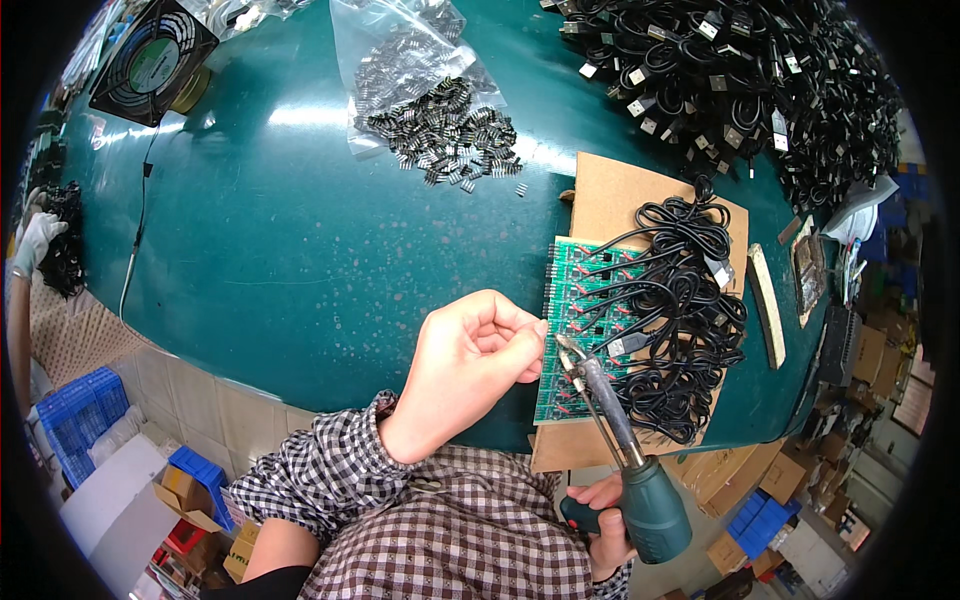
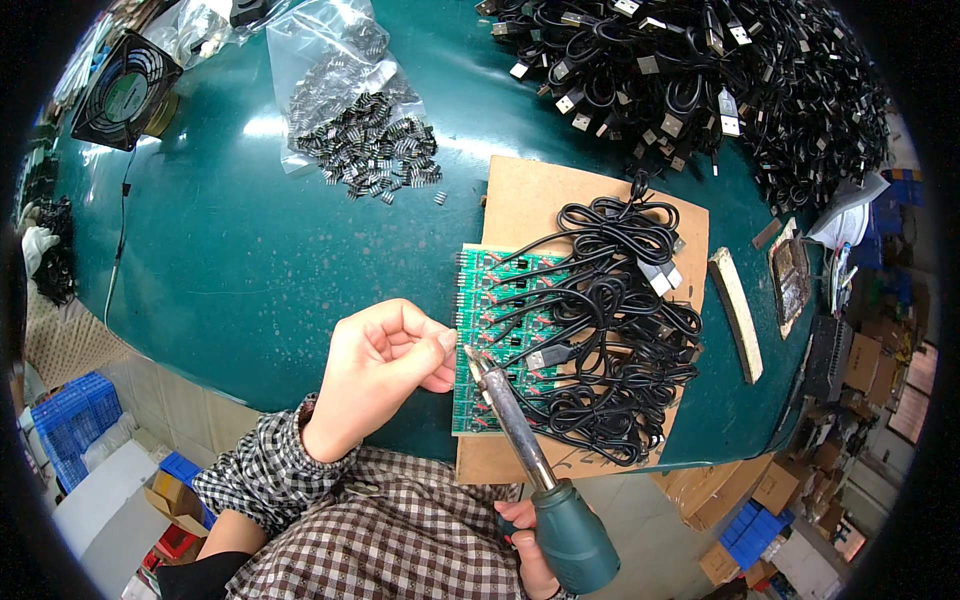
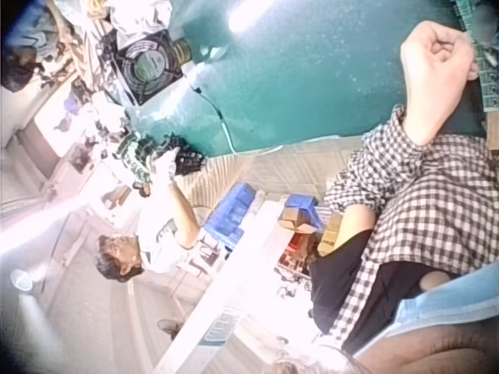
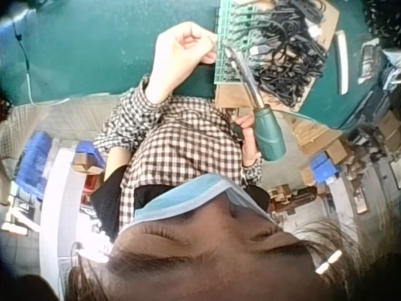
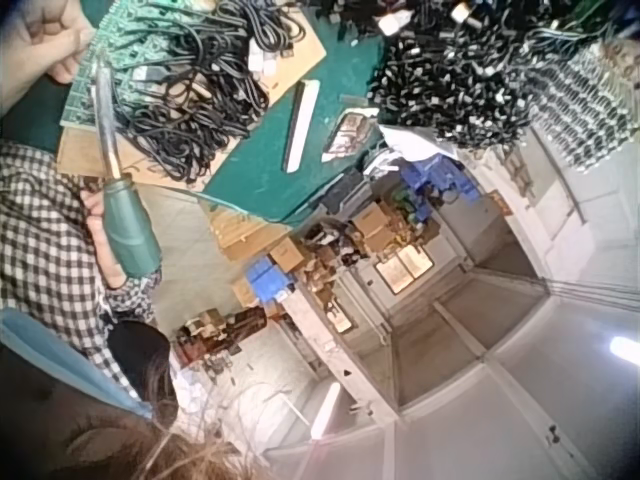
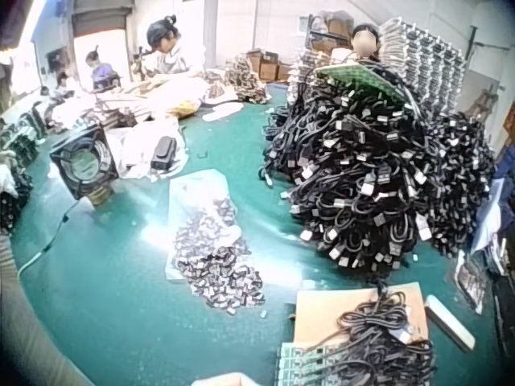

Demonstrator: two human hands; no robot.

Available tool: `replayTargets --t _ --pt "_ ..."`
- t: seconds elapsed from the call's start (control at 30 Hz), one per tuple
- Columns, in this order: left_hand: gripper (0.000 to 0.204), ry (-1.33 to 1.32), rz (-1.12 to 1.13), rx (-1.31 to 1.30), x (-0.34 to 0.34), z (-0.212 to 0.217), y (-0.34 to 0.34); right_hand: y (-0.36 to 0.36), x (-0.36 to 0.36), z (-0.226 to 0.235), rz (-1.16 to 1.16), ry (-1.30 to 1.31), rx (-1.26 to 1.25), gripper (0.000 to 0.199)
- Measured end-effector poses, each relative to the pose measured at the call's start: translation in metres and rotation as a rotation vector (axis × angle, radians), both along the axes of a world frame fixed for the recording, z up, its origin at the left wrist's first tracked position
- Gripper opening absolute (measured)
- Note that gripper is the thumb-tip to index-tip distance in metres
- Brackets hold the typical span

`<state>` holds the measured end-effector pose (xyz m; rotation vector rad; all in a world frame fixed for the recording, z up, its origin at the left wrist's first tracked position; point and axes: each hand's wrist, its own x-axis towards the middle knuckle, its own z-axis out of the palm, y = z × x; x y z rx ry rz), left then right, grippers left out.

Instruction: The person solders electronic components onto a circuit board assembly using a handheld soldering tool, sets aside the finished board, and places components onto another circuit board to solder them.

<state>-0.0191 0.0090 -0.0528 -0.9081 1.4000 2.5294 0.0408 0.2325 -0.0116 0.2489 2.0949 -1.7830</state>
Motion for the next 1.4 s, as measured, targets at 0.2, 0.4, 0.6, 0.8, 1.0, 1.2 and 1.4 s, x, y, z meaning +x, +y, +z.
replayTargets --t 0.2,0.4,0.6,0.8,1.0,1.2,1.4 --pt "0.011 -0.001 0.004 0.003 0.000 0.000 0.000 -0.001 0.000 0.002 0.003 0.015 0.002 0.043" --pt "0.012 -0.005 0.003 0.017 0.000 0.000 -0.001 -0.007 -0.004 0.004 -0.028 0.068 0.029 0.046" --pt "0.016 -0.017 -0.029 0.046 0.009 0.004 -0.006 -0.016 -0.015 0.003 -0.162 0.252 -0.170 0.048" --pt "0.016 0.208 0.027 -1.018 0.000 0.007 -0.073 -0.016 -0.043 0.004 -0.147 0.208 -0.374 0.049" --pt "0.017 0.171 -0.077 -1.280 -0.023 0.000 -0.097 -0.023 -0.054 0.007 -0.069 0.216 -0.455 0.046" --pt "0.016 0.217 -0.053 -1.472 -0.039 0.000 -0.090 -0.023 -0.056 0.006 -0.056 0.214 -0.455 0.044" --pt "0.015 0.250 -0.069 -1.521 -0.038 -0.017 -0.089 -0.013 -0.050 0.003 -0.113 0.185 -0.514 0.044"
